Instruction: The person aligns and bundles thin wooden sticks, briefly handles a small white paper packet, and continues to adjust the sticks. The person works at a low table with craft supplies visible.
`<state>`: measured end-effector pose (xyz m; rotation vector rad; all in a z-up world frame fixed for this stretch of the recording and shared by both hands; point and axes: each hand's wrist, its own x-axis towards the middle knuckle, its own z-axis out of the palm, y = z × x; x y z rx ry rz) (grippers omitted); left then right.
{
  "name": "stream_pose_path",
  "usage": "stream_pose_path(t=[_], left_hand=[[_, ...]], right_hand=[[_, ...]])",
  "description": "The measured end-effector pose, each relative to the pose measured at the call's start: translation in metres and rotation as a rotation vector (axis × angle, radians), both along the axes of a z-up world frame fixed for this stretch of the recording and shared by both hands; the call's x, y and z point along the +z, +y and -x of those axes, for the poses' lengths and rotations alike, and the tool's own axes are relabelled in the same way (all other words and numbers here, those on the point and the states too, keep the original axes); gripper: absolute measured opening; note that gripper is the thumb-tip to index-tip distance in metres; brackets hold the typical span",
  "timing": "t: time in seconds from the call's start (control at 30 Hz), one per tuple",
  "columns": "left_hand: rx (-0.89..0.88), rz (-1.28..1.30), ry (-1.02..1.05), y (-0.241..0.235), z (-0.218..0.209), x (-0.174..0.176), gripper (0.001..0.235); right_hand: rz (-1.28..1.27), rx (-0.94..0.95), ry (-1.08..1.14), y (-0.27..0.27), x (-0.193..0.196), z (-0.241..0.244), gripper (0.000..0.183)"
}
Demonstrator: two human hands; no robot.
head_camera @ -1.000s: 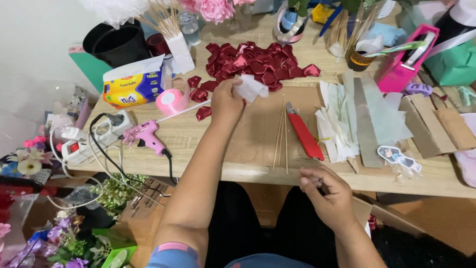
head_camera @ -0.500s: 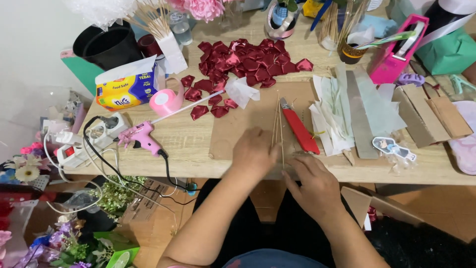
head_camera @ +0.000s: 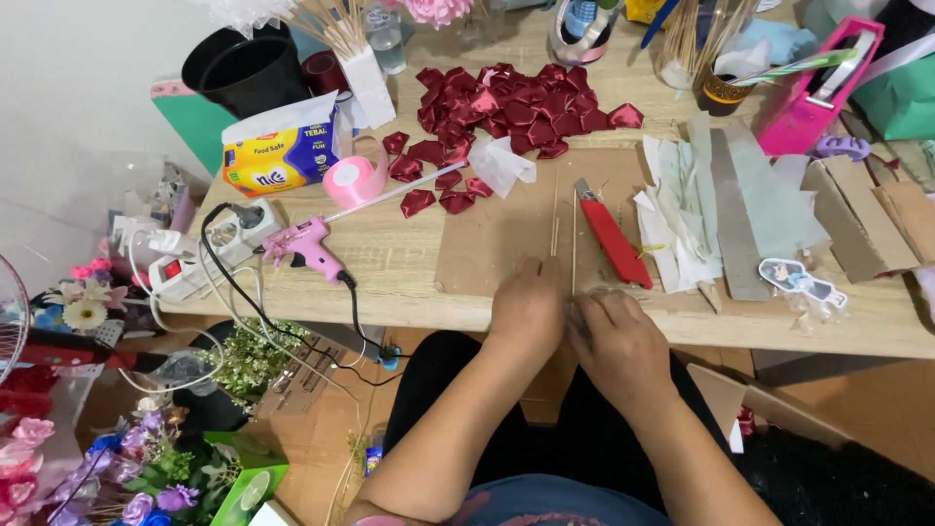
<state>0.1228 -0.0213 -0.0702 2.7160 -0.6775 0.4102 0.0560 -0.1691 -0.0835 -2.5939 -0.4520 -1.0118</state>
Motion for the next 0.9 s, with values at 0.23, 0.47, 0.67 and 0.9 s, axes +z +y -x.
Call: stream_pose_path(t=[0.23,0.47,0.67,0.9], left_hand=[[0.032,0.034,-0.108,0.004,0.009,-0.014,0.009],[0.077,0.044,-0.173,0.013,0.009,-0.04,0.01],[0.116,0.04,-0.221,0.028,0.004,-0.048,0.004],[0.185,0.118,-0.252,0.038,0.017,-0.008,0.003]], right_hand=[[0.033,0.004,-0.03,-0.002,-0.013,-0.007,0.022],[0.002,0.011,-0.068,-0.001,-0.006,-0.001,0.014],[-0.029,-0.025,-0.042,-0.002,0.002,0.007,0.021],[-0.016,-0.114,0.029,-0.008,-0.01,0.009,0.032]])
